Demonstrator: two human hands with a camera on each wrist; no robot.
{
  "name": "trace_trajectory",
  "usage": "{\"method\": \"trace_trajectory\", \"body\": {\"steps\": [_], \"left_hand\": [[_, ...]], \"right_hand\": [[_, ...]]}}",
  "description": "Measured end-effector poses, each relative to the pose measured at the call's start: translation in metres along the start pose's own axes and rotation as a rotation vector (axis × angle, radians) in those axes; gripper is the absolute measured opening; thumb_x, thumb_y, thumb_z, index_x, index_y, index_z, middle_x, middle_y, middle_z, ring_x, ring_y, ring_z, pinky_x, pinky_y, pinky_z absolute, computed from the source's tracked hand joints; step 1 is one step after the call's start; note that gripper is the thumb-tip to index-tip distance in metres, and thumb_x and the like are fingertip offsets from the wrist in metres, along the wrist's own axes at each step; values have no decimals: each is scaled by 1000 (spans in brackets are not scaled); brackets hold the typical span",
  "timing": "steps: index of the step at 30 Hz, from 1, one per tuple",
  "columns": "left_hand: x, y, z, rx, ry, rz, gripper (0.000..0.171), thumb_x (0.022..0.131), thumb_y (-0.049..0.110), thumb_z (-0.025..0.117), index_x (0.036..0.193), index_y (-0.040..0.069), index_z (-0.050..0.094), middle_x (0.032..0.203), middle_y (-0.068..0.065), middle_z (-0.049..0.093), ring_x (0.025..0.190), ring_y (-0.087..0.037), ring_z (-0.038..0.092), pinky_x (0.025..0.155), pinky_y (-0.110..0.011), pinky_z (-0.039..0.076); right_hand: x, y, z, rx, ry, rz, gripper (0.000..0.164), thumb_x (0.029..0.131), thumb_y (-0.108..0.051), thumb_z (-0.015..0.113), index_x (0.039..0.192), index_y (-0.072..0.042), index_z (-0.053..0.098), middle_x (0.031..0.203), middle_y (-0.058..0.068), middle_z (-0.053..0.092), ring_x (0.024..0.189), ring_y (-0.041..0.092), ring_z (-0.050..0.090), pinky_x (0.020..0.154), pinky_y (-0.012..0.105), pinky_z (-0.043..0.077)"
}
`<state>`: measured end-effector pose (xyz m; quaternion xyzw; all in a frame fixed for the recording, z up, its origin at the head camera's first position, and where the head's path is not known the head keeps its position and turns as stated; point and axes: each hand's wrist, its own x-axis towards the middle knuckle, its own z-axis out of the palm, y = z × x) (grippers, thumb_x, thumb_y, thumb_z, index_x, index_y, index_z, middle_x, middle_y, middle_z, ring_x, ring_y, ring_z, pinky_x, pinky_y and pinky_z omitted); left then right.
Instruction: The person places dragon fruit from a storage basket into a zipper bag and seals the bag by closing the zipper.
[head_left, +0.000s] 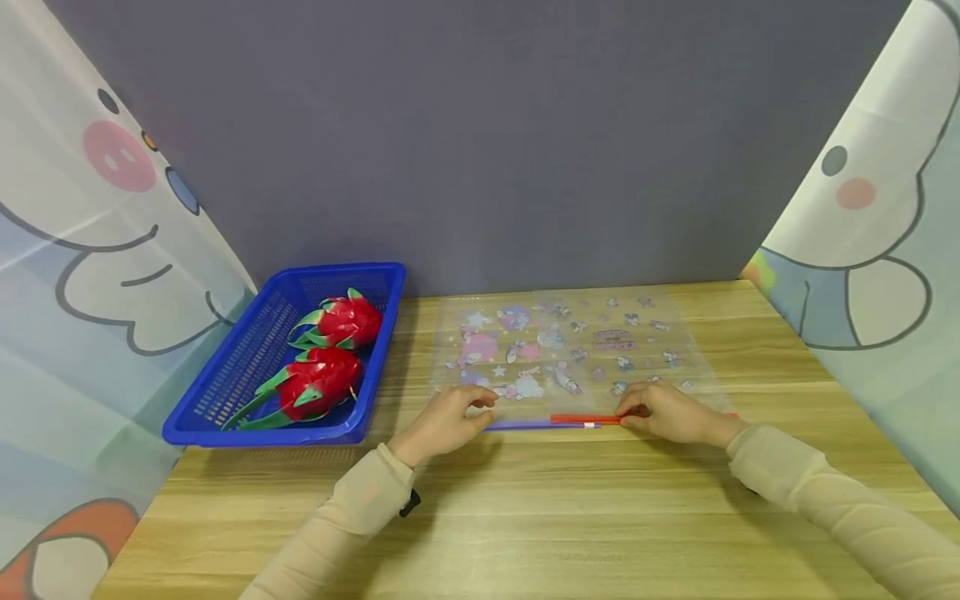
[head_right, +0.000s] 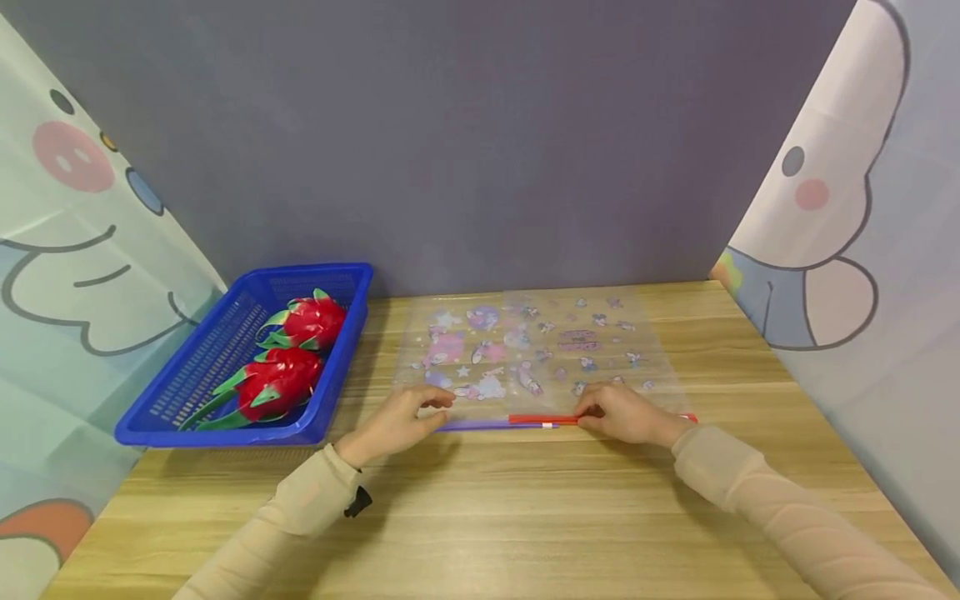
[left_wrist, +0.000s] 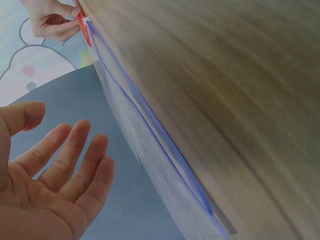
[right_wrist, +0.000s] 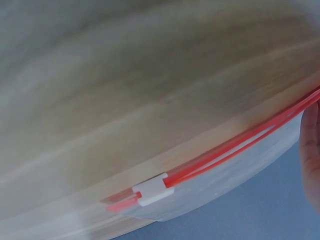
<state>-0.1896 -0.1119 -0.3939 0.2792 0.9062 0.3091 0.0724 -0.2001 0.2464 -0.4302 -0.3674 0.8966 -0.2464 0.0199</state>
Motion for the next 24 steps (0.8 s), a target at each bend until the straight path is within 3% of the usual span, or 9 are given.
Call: {"method": "trace_trajectory", "body": {"steps": [9,17,24], "left_hand": [[0,-1,4,-21,-18,-12,32,91,20,55,119,5,59,112,-6,63,105,-23,58,88,-40,49],[2,-1,7,-26,-28,0,32,91,19,55,119,4,58,112,-8,64,105,-24,59,88,-40,49],[2,-1,8,-21,-43,6,32,91,19,55,120,3,58,112,-8,64,105,-24,59,87,-39,50]], "right_hand": [[3,-1,1,-1,24,-34,8,82,-7,66,87,-10,71,86,-4,65,67,-3,50,56,16,45],[4,-3,2,6,36,-7,10,81,-3,66,89,-8,71,85,0,66,61,-4,44,51,15,42],[5,-1,2,12,70,-3,13,78,0,68,89,-7,71,84,1,67,65,-2,48,53,16,45]]}}
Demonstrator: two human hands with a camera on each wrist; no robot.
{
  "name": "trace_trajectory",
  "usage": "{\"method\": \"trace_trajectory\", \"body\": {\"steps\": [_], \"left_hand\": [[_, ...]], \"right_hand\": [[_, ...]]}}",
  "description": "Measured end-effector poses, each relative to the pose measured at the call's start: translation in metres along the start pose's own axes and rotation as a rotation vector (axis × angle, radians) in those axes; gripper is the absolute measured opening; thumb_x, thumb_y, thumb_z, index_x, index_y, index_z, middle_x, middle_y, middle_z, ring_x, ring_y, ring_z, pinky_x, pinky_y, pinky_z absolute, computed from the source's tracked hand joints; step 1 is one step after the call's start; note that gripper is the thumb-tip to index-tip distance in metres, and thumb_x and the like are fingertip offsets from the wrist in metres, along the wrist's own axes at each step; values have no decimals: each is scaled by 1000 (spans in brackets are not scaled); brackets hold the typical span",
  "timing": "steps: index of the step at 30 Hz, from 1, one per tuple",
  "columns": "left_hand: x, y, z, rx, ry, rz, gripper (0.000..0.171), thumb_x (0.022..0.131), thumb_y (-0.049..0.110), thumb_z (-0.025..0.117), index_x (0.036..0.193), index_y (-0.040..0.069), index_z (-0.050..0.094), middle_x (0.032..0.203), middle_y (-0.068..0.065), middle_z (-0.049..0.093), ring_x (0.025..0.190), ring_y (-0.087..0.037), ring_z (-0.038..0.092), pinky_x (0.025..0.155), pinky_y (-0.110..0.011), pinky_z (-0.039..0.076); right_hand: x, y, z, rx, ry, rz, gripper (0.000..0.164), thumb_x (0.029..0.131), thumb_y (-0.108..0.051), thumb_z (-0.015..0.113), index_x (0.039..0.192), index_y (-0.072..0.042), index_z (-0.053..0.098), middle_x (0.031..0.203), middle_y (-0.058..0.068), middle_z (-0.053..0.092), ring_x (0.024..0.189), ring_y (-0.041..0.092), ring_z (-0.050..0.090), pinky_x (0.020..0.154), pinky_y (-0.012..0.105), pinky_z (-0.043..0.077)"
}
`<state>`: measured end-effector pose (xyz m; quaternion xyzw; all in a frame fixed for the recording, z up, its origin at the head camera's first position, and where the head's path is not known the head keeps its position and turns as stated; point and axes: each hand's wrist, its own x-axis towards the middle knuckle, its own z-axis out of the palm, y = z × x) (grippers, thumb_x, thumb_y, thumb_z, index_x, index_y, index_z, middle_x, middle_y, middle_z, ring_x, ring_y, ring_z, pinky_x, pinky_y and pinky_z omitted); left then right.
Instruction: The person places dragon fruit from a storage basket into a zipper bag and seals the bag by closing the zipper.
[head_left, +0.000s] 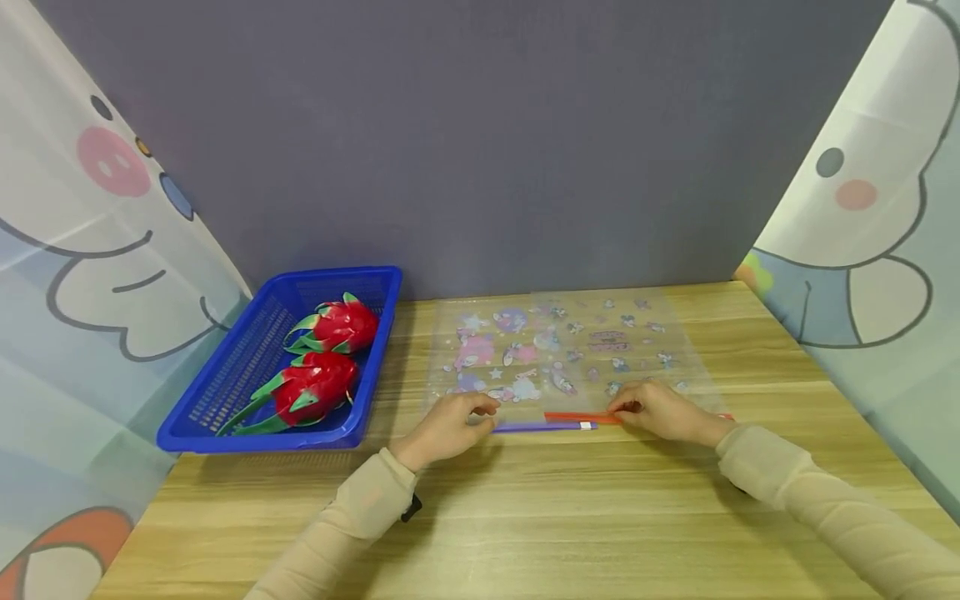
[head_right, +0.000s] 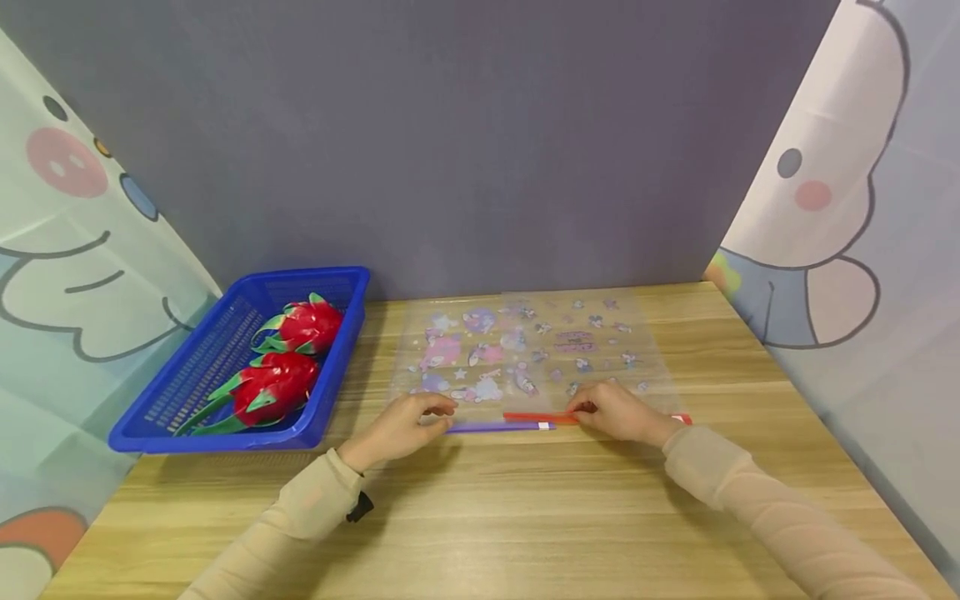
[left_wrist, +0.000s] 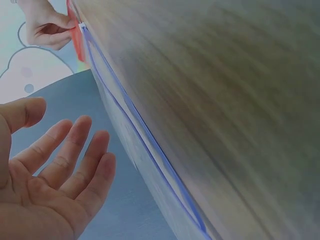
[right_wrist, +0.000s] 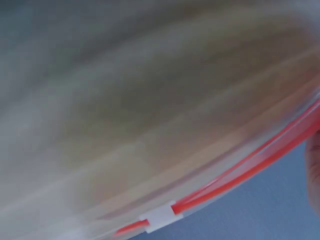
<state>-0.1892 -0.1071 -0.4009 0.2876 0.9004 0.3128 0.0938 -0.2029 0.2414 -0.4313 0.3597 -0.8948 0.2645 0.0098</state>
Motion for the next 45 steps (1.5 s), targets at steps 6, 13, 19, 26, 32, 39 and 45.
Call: {"method": "trace_trajectory", "body": {"steps": [6,13,19,26,32,39,45], "left_hand": [[0,-1,1,15,-2,5,32,91,20,55,120,5,59,111,-6,64,104,-22,59,87,-37,49],[2,2,1,22,2,18,32,91,18,55,120,4,59,111,-7,64,104,-22,60,88,-37,49],[5,3,0,3,13,7,32,91,19,54,119,3,59,111,-8,64,104,-24,59,89,-39,49],[8,8,1,-15,15,-20,32,92,20,53,120,5,58,115,-7,63,106,-24,58,90,-40,48],[15,12,5,-28,58,-22,32,92,21,52,119,6,59,117,-5,62,106,-23,58,90,-41,48],[23,21,8,-53,106,-12,32,91,21,53,118,5,60,115,-8,63,104,-25,60,90,-41,48],[34,31,8,-157,158,-48,33,90,23,55,119,8,60,116,-6,63,102,-21,61,89,-36,49]], "right_hand": [[3,0,-1,-7,64,-40,13,76,-1,70,87,-6,72,82,0,66,66,-1,51,53,16,46],[9,-6,-7,21,122,-31,12,78,-2,69,89,-6,72,83,1,67,67,1,56,56,18,49],[20,-14,-13,22,185,-2,11,79,-6,70,88,-7,73,77,-1,66,59,-2,49,54,18,47],[28,-31,-18,38,206,140,12,78,-5,70,90,-6,73,80,1,67,67,5,58,61,21,51],[36,-48,-22,109,163,290,13,80,-7,68,93,-3,71,81,4,67,71,13,61,61,25,51],[47,-64,-25,178,183,334,14,82,-13,68,94,-7,72,86,6,69,75,16,62,62,26,50],[56,-73,-18,290,249,347,16,80,-14,70,95,-7,72,87,8,70,72,14,60,52,21,44]]}}
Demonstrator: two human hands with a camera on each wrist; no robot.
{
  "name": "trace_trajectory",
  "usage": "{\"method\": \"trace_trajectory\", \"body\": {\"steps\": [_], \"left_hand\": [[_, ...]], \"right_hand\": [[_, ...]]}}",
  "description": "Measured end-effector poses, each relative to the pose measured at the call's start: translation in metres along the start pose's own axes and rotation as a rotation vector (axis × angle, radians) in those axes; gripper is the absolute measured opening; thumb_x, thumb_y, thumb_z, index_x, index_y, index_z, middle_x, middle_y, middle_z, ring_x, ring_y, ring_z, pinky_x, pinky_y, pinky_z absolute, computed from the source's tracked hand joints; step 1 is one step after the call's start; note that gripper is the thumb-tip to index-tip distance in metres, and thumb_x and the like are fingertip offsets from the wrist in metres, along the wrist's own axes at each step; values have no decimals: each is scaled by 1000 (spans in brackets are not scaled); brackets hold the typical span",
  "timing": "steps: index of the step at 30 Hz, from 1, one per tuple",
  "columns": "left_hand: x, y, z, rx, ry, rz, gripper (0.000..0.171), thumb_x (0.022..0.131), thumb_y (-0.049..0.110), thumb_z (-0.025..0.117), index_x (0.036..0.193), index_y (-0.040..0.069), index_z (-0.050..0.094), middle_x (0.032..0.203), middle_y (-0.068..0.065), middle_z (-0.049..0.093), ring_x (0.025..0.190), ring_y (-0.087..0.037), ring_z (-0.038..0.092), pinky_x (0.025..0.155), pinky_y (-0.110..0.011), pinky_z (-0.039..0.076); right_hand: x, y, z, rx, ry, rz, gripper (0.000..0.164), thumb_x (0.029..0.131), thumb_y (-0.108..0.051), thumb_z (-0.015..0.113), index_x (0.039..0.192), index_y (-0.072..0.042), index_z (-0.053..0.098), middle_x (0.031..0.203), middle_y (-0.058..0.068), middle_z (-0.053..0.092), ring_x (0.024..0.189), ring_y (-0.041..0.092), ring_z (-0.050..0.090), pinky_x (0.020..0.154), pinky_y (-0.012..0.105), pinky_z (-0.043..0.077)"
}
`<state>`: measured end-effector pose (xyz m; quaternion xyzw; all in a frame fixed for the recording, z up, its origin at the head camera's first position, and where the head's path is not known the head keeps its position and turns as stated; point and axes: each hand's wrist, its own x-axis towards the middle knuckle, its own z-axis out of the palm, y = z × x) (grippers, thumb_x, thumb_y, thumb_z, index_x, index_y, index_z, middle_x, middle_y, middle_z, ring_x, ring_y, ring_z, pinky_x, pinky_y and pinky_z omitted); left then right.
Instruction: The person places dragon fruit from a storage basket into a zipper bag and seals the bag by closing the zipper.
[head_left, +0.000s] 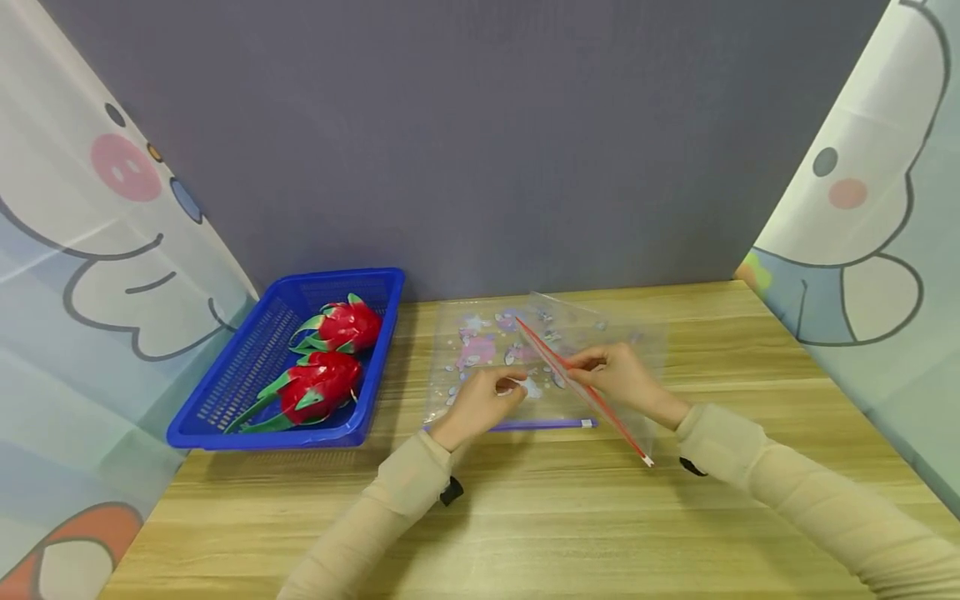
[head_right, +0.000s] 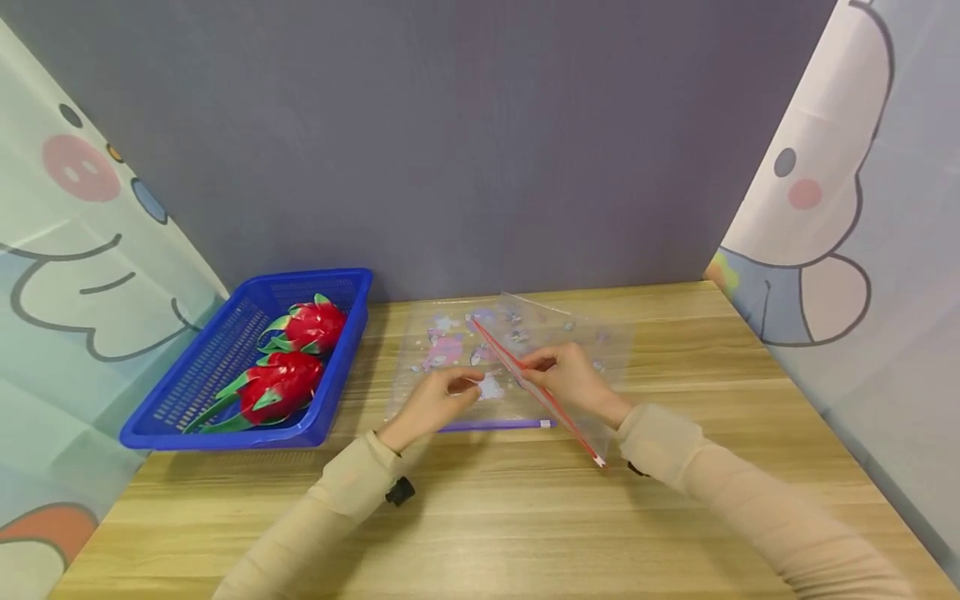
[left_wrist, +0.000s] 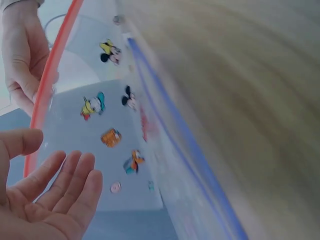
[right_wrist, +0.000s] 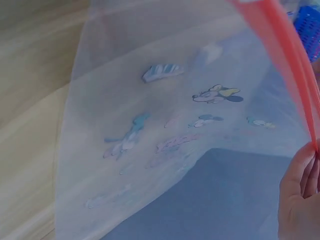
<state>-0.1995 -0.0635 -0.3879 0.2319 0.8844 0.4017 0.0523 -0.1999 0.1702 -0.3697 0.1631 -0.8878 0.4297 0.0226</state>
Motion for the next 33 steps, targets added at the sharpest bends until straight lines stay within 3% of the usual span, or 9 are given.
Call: {"method": "trace_trajectory", "body": {"steps": [9,20,33], "left_hand": [[7,11,-1,-96,38,-27,32,90,23,56,118,8,59,117,-6,62,103,-22,61,88,-37,49],[12,14,0,-200,99,-77,46,86,45,59,119,14,58,116,-1,62,103,-21,61,79,-32,53],[17,11,3,-233,226,-110,26,86,31,62,103,12,66,101,-2,66,88,-16,63,68,-26,53]], "right_hand": [[5,-13,17,124,21,35,17,80,-13,70,96,-8,72,86,7,70,74,16,62,54,23,47],[7,-19,29,235,32,30,17,82,-15,69,97,-7,71,87,9,69,77,23,61,49,24,45],[8,-21,33,235,53,-8,18,82,-14,68,99,-6,71,89,11,69,72,19,61,50,25,47]]}}
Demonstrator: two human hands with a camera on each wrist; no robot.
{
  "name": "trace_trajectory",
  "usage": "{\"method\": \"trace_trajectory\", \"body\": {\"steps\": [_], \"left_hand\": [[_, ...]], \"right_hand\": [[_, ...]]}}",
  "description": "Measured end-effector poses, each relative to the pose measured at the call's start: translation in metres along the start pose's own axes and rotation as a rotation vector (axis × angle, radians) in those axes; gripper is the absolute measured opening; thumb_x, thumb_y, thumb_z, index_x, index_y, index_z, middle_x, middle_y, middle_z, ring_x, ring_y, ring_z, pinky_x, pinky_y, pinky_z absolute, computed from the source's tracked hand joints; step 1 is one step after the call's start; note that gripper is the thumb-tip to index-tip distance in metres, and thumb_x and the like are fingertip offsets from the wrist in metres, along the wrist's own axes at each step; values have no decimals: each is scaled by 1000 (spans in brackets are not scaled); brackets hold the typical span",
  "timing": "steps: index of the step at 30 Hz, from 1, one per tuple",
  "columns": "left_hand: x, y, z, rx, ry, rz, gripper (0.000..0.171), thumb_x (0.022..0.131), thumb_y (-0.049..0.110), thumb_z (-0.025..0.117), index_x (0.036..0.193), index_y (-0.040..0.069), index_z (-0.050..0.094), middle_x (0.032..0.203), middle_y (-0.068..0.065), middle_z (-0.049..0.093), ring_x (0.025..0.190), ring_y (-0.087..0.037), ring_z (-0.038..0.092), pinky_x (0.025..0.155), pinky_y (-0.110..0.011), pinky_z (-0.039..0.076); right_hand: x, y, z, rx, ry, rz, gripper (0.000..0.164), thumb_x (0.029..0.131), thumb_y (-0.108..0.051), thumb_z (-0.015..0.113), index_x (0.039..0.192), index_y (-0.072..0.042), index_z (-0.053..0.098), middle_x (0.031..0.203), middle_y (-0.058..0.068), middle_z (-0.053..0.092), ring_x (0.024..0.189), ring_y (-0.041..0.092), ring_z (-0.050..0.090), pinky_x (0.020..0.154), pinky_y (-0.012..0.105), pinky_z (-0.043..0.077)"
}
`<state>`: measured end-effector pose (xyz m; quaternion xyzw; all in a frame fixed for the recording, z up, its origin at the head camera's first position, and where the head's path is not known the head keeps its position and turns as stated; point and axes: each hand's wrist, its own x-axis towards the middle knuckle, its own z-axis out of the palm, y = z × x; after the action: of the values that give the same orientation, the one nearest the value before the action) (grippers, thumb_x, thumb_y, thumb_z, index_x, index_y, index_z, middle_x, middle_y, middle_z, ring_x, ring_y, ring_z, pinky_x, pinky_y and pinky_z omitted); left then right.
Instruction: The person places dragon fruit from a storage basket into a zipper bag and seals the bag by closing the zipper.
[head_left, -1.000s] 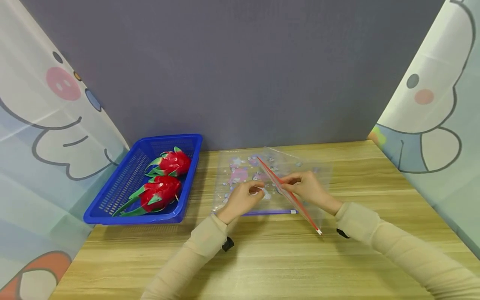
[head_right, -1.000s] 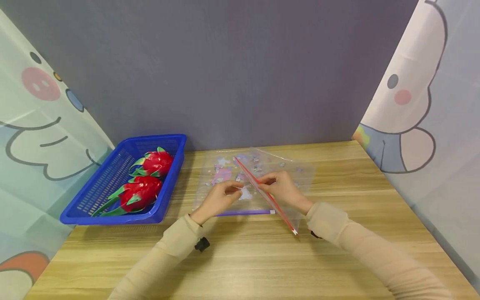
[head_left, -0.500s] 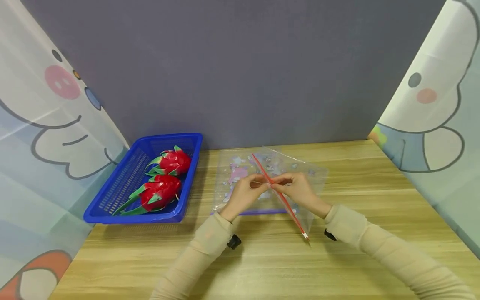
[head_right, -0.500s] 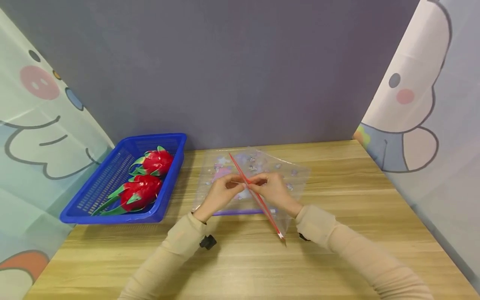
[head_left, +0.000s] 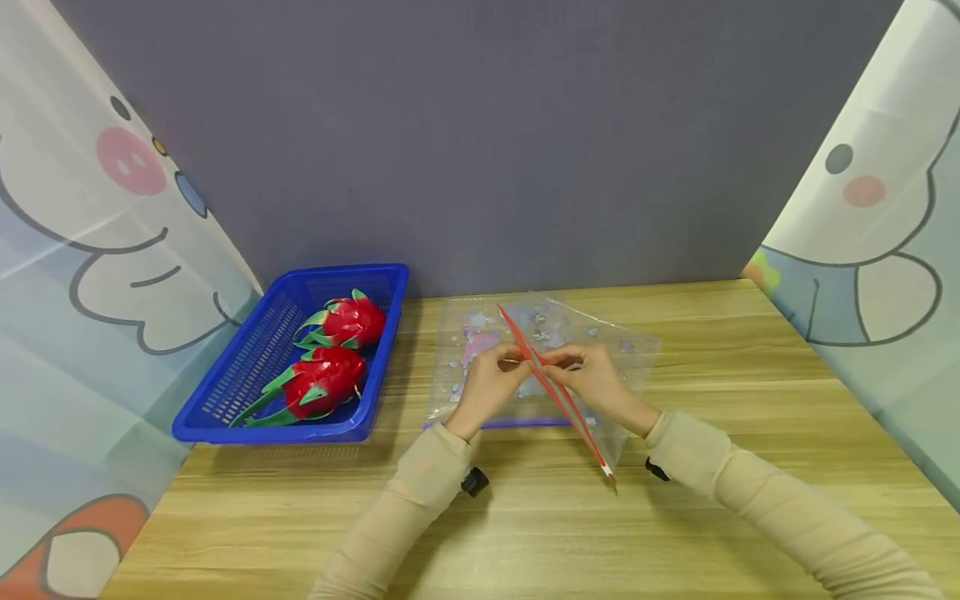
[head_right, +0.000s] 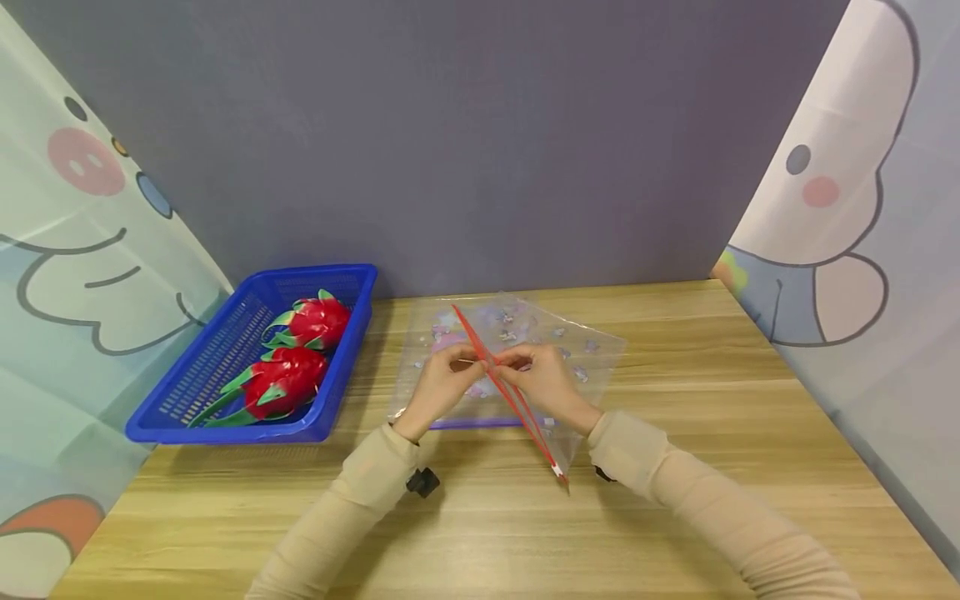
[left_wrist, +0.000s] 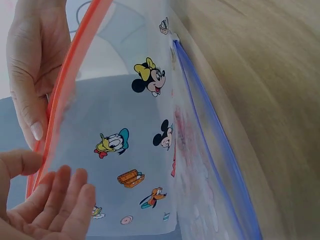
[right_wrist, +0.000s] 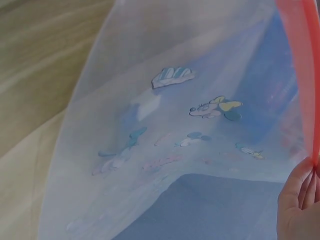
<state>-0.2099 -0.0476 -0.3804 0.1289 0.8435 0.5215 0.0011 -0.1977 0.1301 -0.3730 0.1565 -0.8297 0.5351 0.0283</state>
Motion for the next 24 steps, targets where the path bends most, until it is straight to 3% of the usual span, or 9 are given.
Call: {"method": "trace_trajectory", "body": {"steps": [7,16,24], "left_hand": [[7,-1,6,-55,135,-22,19,83,21,64,93,5,67,84,-4,67,70,-12,61,60,-25,51],[15,-1,9,-34,219,-8,13,80,19,65,82,7,68,75,-5,67,62,-18,63,51,-24,50],[18,-1,0,56,302,17,11,78,22,67,80,11,69,74,-1,68,62,-10,60,54,-23,49]], "right_hand": [[2,2,0,-35,44,-40,16,82,-11,67,97,-6,71,88,9,70,75,22,63,57,25,51],[2,3,0,-102,30,-42,19,81,-8,68,100,-4,69,92,11,70,80,22,65,70,29,55],[-6,5,1,-210,-19,-57,15,79,-7,69,93,0,71,81,8,70,69,14,64,58,23,52]]}}
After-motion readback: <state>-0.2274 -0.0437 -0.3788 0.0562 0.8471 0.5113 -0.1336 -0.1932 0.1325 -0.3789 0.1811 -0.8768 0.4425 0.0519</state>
